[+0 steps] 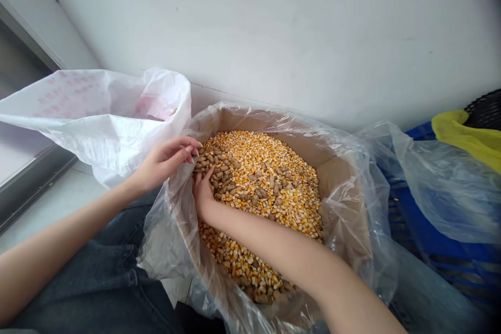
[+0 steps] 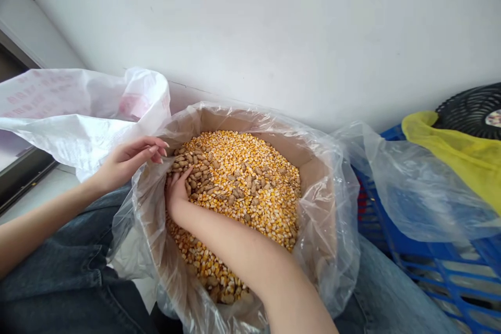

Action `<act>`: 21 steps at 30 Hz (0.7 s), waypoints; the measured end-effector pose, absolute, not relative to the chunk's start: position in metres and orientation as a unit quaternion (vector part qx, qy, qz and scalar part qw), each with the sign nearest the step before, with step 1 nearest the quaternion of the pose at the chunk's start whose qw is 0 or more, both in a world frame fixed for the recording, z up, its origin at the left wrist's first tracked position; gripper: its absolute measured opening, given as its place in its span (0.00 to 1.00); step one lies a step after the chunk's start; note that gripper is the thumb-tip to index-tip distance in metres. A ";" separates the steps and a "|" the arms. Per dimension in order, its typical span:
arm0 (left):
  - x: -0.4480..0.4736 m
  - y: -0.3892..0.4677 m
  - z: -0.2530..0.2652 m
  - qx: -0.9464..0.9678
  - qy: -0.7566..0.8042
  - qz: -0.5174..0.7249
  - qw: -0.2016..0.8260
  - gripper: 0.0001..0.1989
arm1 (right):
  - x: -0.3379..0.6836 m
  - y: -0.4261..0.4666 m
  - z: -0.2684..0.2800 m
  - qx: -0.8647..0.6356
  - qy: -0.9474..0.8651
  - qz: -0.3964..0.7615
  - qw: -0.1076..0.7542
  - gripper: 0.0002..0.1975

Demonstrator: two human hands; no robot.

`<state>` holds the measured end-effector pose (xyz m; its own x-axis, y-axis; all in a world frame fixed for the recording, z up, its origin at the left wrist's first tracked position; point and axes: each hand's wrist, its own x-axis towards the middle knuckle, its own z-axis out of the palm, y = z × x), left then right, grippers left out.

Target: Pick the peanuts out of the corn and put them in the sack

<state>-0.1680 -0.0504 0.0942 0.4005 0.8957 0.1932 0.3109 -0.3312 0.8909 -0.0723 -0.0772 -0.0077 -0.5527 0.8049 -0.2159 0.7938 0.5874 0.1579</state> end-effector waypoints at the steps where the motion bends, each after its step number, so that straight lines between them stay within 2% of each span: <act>1: -0.169 -0.051 0.094 0.735 0.407 0.358 0.408 0.11 | -0.069 -0.072 -0.007 0.457 0.879 0.009 0.132 0.21; 7: -0.172 -0.053 0.092 0.752 0.390 0.336 0.412 0.11 | -0.004 -0.049 0.009 0.528 0.843 0.034 0.094 0.17; 11: -0.172 -0.054 0.095 0.752 0.394 0.327 0.415 0.11 | 0.063 -0.048 0.045 0.584 0.797 0.004 0.153 0.16; 13: -0.172 -0.054 0.097 0.749 0.393 0.326 0.421 0.11 | 0.082 -0.059 0.063 0.589 0.799 0.019 0.120 0.16; 15: -0.171 -0.054 0.098 0.741 0.394 0.335 0.428 0.11 | 0.083 -0.076 0.071 0.546 0.834 0.060 0.044 0.17; 17: -0.169 -0.054 0.099 0.727 0.405 0.349 0.432 0.11 | 0.064 -0.094 0.064 0.436 0.898 0.059 -0.006 0.17; 19: -0.167 -0.053 0.099 0.712 0.422 0.357 0.432 0.11 | 0.031 -0.108 0.045 0.284 0.958 0.027 -0.020 0.16; 21: -0.164 -0.053 0.100 0.703 0.435 0.359 0.432 0.11 | -0.006 -0.113 0.020 0.234 0.972 0.006 0.003 0.16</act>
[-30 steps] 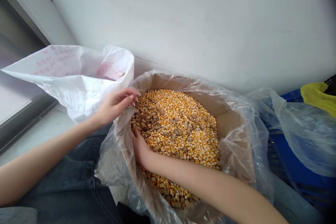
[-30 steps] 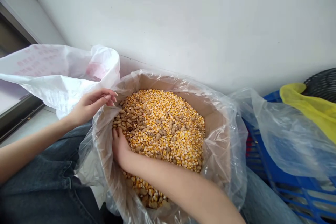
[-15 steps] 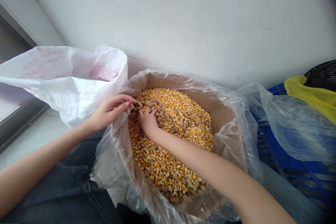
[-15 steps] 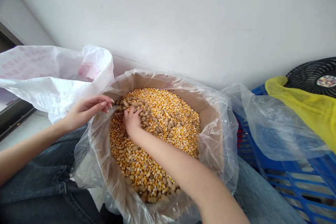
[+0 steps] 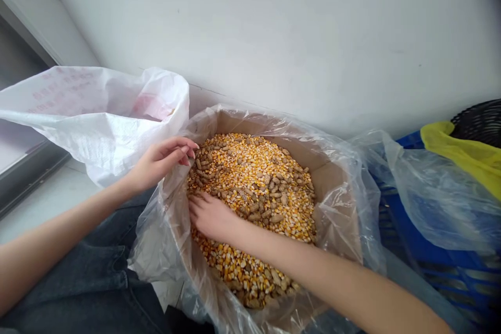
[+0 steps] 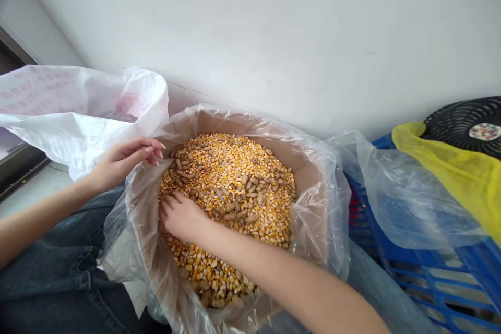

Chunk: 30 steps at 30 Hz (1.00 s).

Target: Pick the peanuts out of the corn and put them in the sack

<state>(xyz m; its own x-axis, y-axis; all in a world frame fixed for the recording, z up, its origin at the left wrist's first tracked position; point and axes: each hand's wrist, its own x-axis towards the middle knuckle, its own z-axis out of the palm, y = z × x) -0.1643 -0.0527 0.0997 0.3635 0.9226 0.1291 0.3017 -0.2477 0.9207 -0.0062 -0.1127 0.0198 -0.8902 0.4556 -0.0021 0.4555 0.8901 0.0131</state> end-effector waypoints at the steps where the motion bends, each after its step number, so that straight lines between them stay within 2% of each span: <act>1: -0.163 -0.053 0.100 0.702 0.439 0.357 0.433 0.12 | -0.024 -0.111 0.008 0.268 0.963 0.004 0.032 0.16; 5: -0.164 -0.052 0.099 0.702 0.444 0.345 0.436 0.12 | -0.072 -0.086 -0.022 0.437 0.895 0.042 0.078 0.20; 9: -0.167 -0.053 0.097 0.708 0.447 0.326 0.439 0.12 | -0.073 -0.045 -0.027 0.538 0.842 0.029 0.029 0.27; 11: -0.169 -0.053 0.096 0.714 0.442 0.317 0.442 0.12 | -0.061 -0.026 -0.024 0.594 0.803 0.029 0.030 0.26; 15: -0.169 -0.055 0.096 0.721 0.429 0.311 0.447 0.12 | -0.025 -0.005 -0.007 0.690 0.715 0.050 0.095 0.22; 19: -0.168 -0.057 0.096 0.722 0.435 0.298 0.447 0.13 | 0.013 -0.010 0.024 0.701 0.692 -0.051 0.167 0.17; 21: -0.167 -0.057 0.096 0.723 0.436 0.292 0.449 0.13 | 0.036 -0.018 0.044 0.677 0.708 -0.100 0.177 0.14; 23: -0.165 -0.058 0.095 0.725 0.436 0.291 0.447 0.14 | 0.069 -0.027 0.063 0.642 0.739 -0.147 0.143 0.13; 25: -0.162 -0.058 0.094 0.734 0.434 0.284 0.439 0.14 | 0.108 -0.036 0.077 0.586 0.778 -0.226 -0.005 0.17; 27: -0.156 -0.057 0.093 0.759 0.428 0.257 0.418 0.14 | 0.150 -0.047 0.083 0.606 0.758 -0.210 -0.119 0.17; 30: -0.143 -0.057 0.093 0.837 0.384 0.166 0.352 0.14 | 0.201 -0.069 0.077 0.631 0.729 -0.208 -0.163 0.16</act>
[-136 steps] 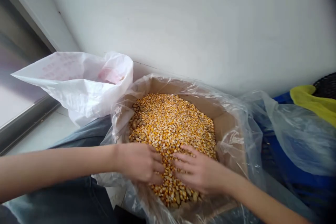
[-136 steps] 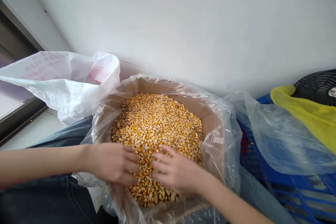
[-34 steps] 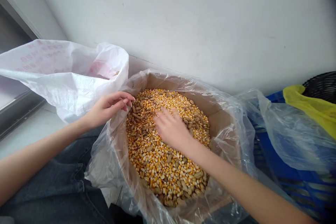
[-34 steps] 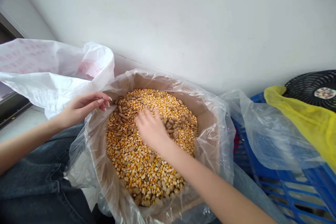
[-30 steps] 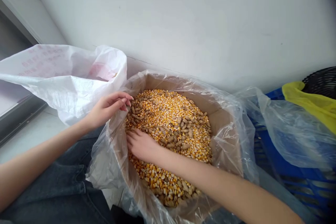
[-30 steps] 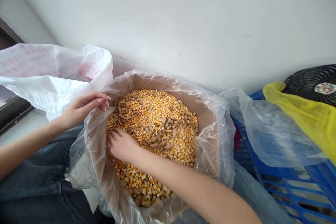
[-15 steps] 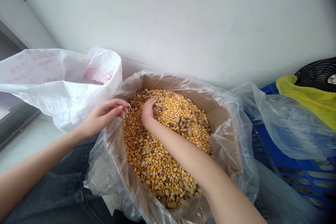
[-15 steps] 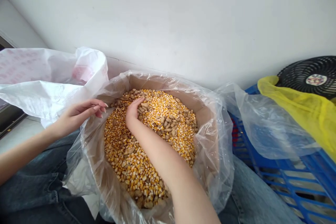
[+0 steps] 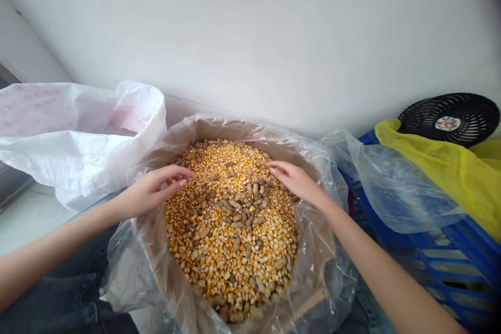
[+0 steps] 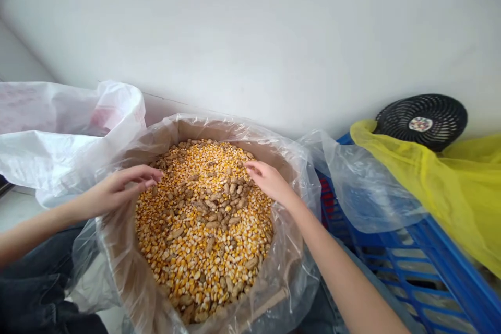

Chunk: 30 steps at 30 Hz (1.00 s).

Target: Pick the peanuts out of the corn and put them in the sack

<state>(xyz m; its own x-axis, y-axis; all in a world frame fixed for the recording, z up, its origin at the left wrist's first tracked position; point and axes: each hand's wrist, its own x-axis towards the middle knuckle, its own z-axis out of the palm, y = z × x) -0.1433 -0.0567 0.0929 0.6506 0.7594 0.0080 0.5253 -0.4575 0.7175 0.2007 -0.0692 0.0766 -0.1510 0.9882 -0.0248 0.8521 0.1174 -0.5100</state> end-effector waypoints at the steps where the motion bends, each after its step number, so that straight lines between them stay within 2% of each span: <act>1: -0.137 -0.057 0.093 0.867 0.357 0.131 0.322 0.15 | 0.211 -0.077 0.072 -0.627 -0.733 0.207 0.162 0.16; 7: -0.080 -0.062 0.090 0.966 0.215 0.017 0.143 0.19 | 0.206 -0.110 0.061 -0.532 -0.828 0.131 0.122 0.17; 12: -0.031 -0.050 0.068 0.989 0.100 0.001 0.110 0.22 | 0.187 -0.108 0.059 -0.476 -0.868 0.130 0.051 0.20; 14: -0.026 -0.039 0.057 0.986 0.122 -0.006 0.113 0.22 | 0.191 -0.104 0.055 -0.513 -0.845 0.145 0.042 0.21; 17: -0.034 -0.028 0.048 0.970 0.194 -0.001 0.143 0.21 | 0.201 -0.100 0.053 -0.575 -0.799 0.155 0.082 0.23; 20: -0.045 -0.026 0.049 0.946 0.273 0.037 0.173 0.20 | 0.205 -0.100 0.059 -0.624 -0.758 0.150 0.113 0.20; 25: -0.045 -0.032 0.057 0.922 0.333 0.041 0.192 0.20 | 0.202 -0.107 0.065 -0.620 -0.764 0.171 0.041 0.09; 30: -0.025 -0.037 0.056 0.935 0.322 -0.007 0.150 0.17 | 0.195 -0.107 0.058 -0.620 -0.772 0.137 -0.008 0.06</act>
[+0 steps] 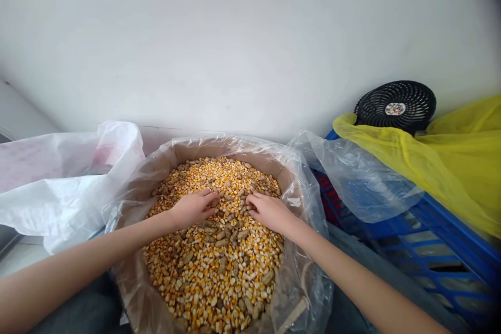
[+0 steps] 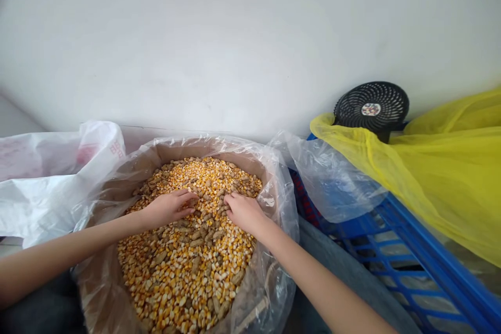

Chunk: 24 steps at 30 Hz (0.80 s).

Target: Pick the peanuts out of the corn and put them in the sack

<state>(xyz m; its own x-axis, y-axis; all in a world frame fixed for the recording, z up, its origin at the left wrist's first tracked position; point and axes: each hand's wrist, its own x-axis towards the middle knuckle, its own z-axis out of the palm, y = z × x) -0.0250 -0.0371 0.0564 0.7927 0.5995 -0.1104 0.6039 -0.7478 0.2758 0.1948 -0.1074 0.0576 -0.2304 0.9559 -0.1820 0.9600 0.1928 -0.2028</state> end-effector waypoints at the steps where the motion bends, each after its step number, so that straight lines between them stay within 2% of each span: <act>1: -0.021 -0.037 0.056 0.939 0.316 -0.020 0.132 0.17 | 0.194 -0.107 0.056 0.617 0.776 -0.131 0.012 0.06; 6: -0.009 -0.035 0.054 0.940 0.322 -0.051 0.099 0.15 | 0.191 -0.105 0.052 0.626 0.769 -0.127 0.021 0.06; 9: -0.012 -0.032 0.052 0.924 0.351 -0.031 0.146 0.16 | 0.191 -0.105 0.051 0.654 0.744 -0.132 0.026 0.07; 12: -0.015 -0.029 0.048 0.900 0.379 0.001 0.218 0.14 | 0.190 -0.105 0.053 0.670 0.725 -0.161 -0.030 0.07; 15: -0.015 -0.026 0.047 0.836 0.421 0.051 0.348 0.10 | 0.188 -0.105 0.057 0.646 0.708 -0.255 -0.124 0.07; 18: -0.014 -0.024 0.055 0.672 0.446 0.115 0.579 0.06 | 0.188 -0.103 0.061 0.614 0.641 -0.420 -0.190 0.07; 20: -0.016 -0.024 0.063 0.556 0.430 0.143 0.696 0.07 | 0.189 -0.101 0.064 0.593 0.582 -0.510 -0.222 0.07; 22: -0.021 -0.024 0.071 0.505 0.408 0.146 0.746 0.07 | 0.191 -0.099 0.067 0.579 0.557 -0.542 -0.246 0.08; 24: -0.027 -0.026 0.074 0.521 0.405 0.127 0.741 0.01 | 0.193 -0.098 0.071 0.582 0.586 -0.502 -0.256 0.09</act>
<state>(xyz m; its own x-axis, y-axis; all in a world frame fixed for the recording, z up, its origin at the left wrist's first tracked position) -0.0266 -0.0257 0.0739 0.6401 0.6098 -0.4673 0.2334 0.4251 0.8745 0.1930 -0.0980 0.0707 -0.1925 0.9392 -0.2843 0.4249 -0.1814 -0.8869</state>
